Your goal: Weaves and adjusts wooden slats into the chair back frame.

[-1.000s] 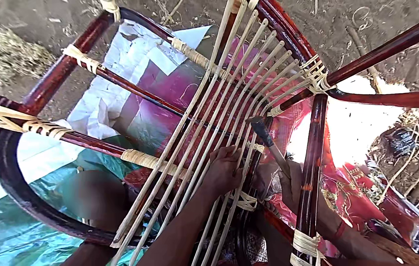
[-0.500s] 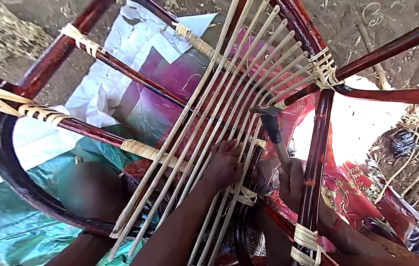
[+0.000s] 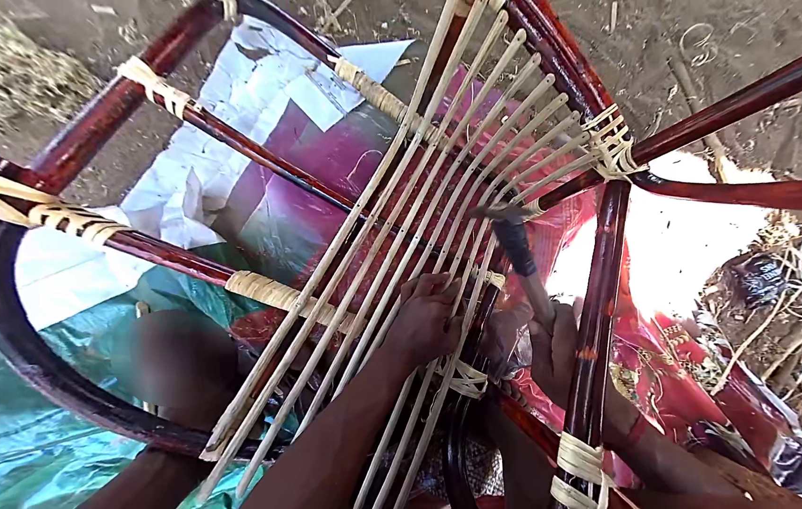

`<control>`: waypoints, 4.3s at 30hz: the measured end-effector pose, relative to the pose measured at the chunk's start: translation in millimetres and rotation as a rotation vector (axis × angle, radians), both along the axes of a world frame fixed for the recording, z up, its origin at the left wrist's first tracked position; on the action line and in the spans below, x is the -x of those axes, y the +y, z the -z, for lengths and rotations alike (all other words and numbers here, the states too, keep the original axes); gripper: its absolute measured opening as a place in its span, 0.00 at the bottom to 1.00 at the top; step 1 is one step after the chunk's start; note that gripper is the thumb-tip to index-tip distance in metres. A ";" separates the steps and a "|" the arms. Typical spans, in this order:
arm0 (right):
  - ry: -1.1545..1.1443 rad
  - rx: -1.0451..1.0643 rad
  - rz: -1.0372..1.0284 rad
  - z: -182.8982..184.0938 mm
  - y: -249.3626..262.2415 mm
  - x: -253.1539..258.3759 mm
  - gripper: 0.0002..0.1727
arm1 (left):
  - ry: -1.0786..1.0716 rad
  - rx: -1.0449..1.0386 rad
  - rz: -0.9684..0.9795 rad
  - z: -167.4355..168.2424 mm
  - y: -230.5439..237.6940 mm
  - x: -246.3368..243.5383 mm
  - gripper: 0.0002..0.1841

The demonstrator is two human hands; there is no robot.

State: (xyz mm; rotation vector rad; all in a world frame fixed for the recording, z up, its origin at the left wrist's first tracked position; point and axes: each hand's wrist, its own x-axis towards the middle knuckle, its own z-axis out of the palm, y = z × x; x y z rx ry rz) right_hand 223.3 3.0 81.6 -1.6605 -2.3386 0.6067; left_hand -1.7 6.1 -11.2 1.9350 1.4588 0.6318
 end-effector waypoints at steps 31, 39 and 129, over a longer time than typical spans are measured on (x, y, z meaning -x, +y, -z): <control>0.308 0.514 0.277 37.8 6.3 -19.1 0.24 | 0.036 -0.042 -0.014 3.9 -4.9 -0.7 0.12; 0.207 0.363 0.234 40.0 2.3 -5.6 0.28 | 0.043 -0.071 -0.019 5.8 -1.8 -0.1 0.12; 0.302 0.176 0.091 39.8 37.0 -11.2 0.21 | 0.008 -0.081 -0.053 5.7 -4.8 -1.9 0.12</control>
